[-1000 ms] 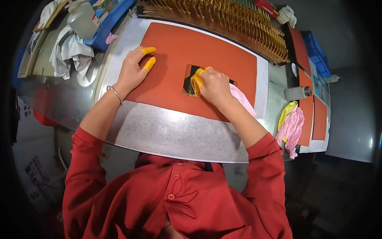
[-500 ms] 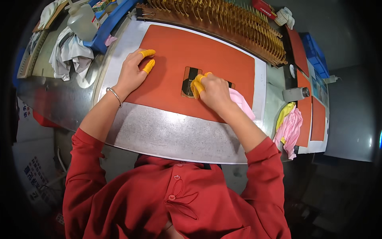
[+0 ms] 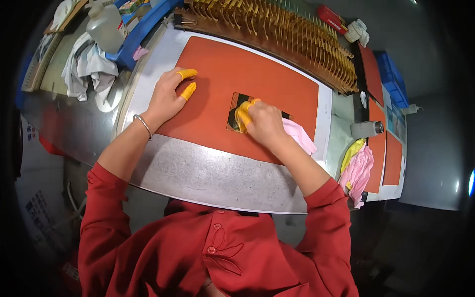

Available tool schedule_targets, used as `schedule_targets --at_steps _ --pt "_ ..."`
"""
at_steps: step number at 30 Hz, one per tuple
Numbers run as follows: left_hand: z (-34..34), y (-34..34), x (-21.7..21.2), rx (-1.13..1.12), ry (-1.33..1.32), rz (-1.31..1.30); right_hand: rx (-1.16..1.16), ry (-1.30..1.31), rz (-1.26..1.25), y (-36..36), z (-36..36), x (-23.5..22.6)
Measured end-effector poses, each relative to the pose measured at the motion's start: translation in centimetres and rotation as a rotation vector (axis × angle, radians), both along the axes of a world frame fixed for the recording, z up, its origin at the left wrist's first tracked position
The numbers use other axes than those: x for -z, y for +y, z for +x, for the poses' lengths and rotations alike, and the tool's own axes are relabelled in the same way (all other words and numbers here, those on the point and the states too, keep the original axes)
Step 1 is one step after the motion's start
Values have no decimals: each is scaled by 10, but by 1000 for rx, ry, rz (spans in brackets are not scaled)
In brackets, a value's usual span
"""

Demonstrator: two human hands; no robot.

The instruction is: The person cleans small, dark, rectangular decorative items on a red mat using a yellow cloth. They repeatedly wipe the items, occasionally applying liquid from a squeeze bottle to the cloth or the items. The person handles the items one at a time, wiping them thoroughly before moving to the next.

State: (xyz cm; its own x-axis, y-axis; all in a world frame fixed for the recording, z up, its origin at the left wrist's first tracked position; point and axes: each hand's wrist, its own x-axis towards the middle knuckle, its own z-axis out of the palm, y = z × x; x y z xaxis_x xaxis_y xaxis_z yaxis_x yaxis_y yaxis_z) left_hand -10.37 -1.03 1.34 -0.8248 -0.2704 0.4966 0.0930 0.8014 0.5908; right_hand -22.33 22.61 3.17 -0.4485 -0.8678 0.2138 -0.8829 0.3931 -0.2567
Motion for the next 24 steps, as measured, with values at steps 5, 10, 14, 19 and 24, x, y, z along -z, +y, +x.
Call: schedule_targets --at_steps 5,10,14,19,24 --pt "3 0 -2 5 17 19 115 -5 -16 -27 -24 -1" --pt "2 -2 3 2 27 38 123 -37 -75 -18 -11 7" --pt "3 0 4 4 18 61 147 26 -42 -28 -24 2" --pt "4 1 0 1 21 20 106 -35 -32 -19 -15 3" --pt "3 -2 3 -3 22 36 76 21 -10 -23 -23 0"
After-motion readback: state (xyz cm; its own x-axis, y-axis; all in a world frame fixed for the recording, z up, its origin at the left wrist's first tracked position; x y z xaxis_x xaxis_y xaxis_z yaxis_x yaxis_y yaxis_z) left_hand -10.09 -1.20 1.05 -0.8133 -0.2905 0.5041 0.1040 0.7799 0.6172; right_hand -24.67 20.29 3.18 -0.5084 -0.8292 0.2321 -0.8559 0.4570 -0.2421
